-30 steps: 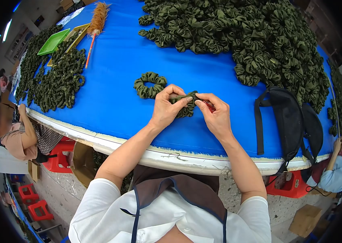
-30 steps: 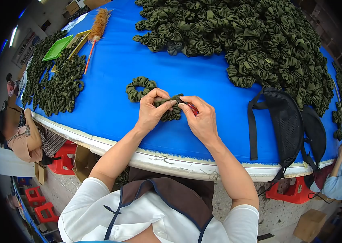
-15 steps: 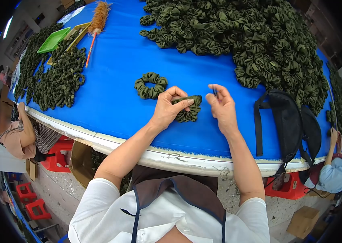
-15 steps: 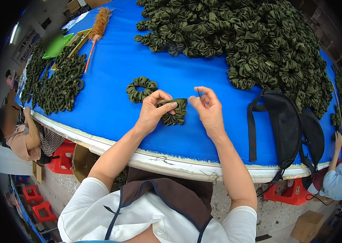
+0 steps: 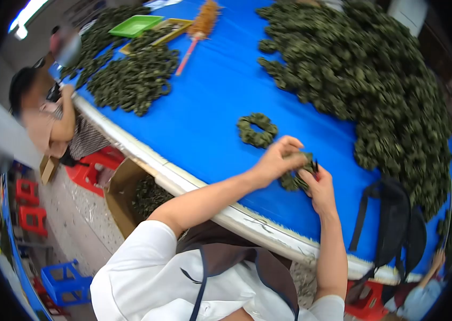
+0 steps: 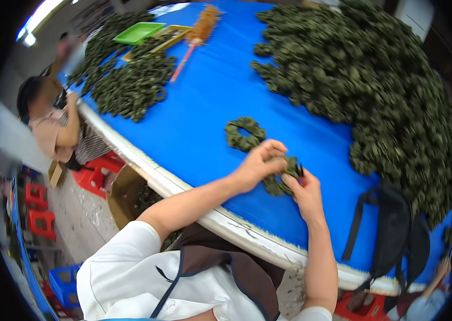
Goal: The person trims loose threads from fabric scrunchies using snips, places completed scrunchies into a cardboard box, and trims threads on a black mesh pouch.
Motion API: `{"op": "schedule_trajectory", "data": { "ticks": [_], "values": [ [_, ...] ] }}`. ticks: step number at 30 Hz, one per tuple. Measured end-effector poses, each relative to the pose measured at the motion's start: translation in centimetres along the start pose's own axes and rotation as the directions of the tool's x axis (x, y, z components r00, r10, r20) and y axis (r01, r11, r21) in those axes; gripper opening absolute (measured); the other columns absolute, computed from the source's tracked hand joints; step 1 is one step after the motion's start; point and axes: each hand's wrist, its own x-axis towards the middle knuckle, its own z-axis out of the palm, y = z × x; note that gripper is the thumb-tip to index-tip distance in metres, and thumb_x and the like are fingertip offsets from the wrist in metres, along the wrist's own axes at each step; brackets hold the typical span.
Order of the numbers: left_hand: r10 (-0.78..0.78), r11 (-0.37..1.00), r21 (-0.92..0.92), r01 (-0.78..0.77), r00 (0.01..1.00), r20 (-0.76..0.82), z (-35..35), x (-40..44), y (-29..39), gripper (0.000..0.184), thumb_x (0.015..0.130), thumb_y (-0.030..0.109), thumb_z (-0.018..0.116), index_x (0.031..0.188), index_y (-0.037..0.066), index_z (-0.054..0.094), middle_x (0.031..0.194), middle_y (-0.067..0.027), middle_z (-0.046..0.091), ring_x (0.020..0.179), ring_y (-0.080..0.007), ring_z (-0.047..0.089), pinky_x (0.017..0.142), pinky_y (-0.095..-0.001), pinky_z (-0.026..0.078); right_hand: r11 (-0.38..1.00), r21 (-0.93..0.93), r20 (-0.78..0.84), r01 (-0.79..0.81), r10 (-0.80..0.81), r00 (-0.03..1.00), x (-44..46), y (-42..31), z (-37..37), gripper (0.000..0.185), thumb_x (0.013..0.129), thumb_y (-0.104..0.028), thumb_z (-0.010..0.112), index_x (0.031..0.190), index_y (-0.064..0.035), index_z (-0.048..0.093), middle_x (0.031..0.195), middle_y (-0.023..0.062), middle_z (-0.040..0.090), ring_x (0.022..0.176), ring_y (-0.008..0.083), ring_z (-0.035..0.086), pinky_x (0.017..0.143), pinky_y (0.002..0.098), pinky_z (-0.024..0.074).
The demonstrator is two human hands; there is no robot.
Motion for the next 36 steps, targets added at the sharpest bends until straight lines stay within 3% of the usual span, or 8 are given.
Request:
{"op": "schedule_trajectory", "data": {
  "ticks": [4, 14, 19, 24, 29, 32, 33, 36],
  "values": [
    [0.019, 0.981, 0.192, -0.024, 0.999, 0.027, 0.0, -0.1, -1.0, 0.013, 0.089, 0.011, 0.065, 0.1, 0.005, 0.062, 0.082, -0.0014, 0.061, 0.072, -0.0089, 0.056, 0.07, -0.0212, 0.048, 0.991, 0.06, -0.12, 0.116, -0.108, 0.987, 0.3, 1.3, 1.0, 0.022, 0.087, -0.011, 0.065, 0.107, -0.0017, 0.065, 0.077, 0.0011, 0.062, 0.048, 0.0022, 0.039, 0.041, 0.017, 0.0279],
    [-0.122, 0.973, -0.201, 0.116, 0.992, -0.021, -2.1, 2.2, -0.5, 0.01, 0.09, 0.015, 0.067, 0.095, 0.007, 0.063, 0.078, -0.0003, 0.059, 0.066, -0.0078, 0.052, 0.065, -0.0202, 0.045, 0.904, 0.423, 0.287, -0.065, -0.066, 0.956, -0.3, 0.1, 1.5, 0.016, 0.092, -0.012, 0.06, 0.102, 0.0002, 0.063, 0.073, 0.0016, 0.06, 0.042, 0.0029, 0.034, 0.038, 0.0169, 0.0273],
    [-0.005, 0.998, -0.062, 0.014, 0.99, 0.144, 0.2, 0.4, -0.5, 0.022, 0.089, 0.01, 0.067, 0.109, 0.008, 0.058, 0.089, -0.0012, 0.061, 0.072, -0.008, 0.055, 0.071, -0.0223, 0.046, 0.813, 0.578, -0.044, 0.072, -0.057, 0.997, 0.3, 0.2, -0.7, 0.014, 0.096, -0.017, 0.059, 0.099, -0.0031, 0.061, 0.067, 0.0008, 0.055, 0.04, 0.0032, 0.03, 0.036, 0.0185, 0.0239],
    [-0.16, 0.938, -0.296, 0.182, 0.982, 0.097, -1.1, 0.9, 1.7, 0.029, 0.088, 0.005, 0.066, 0.114, 0.009, 0.054, 0.094, -0.0018, 0.06, 0.074, -0.0076, 0.055, 0.07, -0.0214, 0.046, 0.477, 0.857, 0.319, -0.194, -0.195, 0.928, 1.4, 1.0, -3.0, 0.018, 0.1, -0.023, 0.055, 0.094, -0.0061, 0.06, 0.066, 0.0023, 0.054, 0.038, 0.0039, 0.028, 0.034, 0.0206, 0.0215],
    [0.079, 0.997, -0.001, -0.08, 0.986, 0.149, -1.3, 0.7, 2.4, 0.025, 0.088, 0.006, 0.064, 0.112, 0.008, 0.055, 0.097, -0.0054, 0.059, 0.088, -0.0158, 0.055, 0.082, -0.0285, 0.043, 0.849, 0.527, 0.079, -0.026, -0.019, 0.997, 1.7, 0.5, -2.8, 0.022, 0.1, -0.028, 0.054, 0.091, -0.0085, 0.059, 0.07, 0.0029, 0.056, 0.042, 0.0055, 0.032, 0.037, 0.0214, 0.0248],
    [0.412, 0.504, 0.826, -0.252, 0.911, 0.026, -3.0, 1.1, 2.1, 0.022, 0.088, 0.01, 0.063, 0.109, 0.008, 0.057, 0.1, -0.0085, 0.057, 0.1, -0.0241, 0.05, 0.091, -0.038, 0.037, 0.98, 0.016, -0.048, 0.199, -0.198, 0.979, 5.5, -1.4, -4.0, 0.022, 0.099, -0.029, 0.056, 0.102, -0.0073, 0.061, 0.074, 0.002, 0.058, 0.05, 0.0066, 0.037, 0.043, 0.0237, 0.0298],
    [0.518, 0.203, 0.963, -0.18, 0.854, 0.051, -3.7, 1.2, 1.9, 0.022, 0.087, 0.011, 0.062, 0.109, 0.008, 0.058, 0.101, -0.0095, 0.057, 0.104, -0.0269, 0.048, 0.095, -0.0412, 0.035, 0.884, -0.364, -0.174, 0.293, -0.373, 0.911, 6.9, -2.3, -4.0, 0.025, 0.098, -0.028, 0.057, 0.109, -0.0063, 0.061, 0.076, 0.0014, 0.059, 0.054, 0.0073, 0.039, 0.047, 0.025, 0.0319],
    [0.533, 0.143, 0.974, -0.176, 0.843, 0.074, -5.4, 2.1, -0.7, 0.019, 0.086, 0.011, 0.061, 0.105, 0.007, 0.06, 0.101, -0.0108, 0.056, 0.11, -0.0304, 0.044, 0.097, -0.0455, 0.029, 0.539, -0.685, -0.005, 0.49, -0.676, 0.737, 12.0, -4.0, -6.2, 0.037, 0.098, -0.028, 0.058, 0.127, -0.0066, 0.057, 0.088, 0.003, 0.062, 0.064, 0.0128, 0.048, 0.057, 0.0292, 0.0395]
  ]
}}
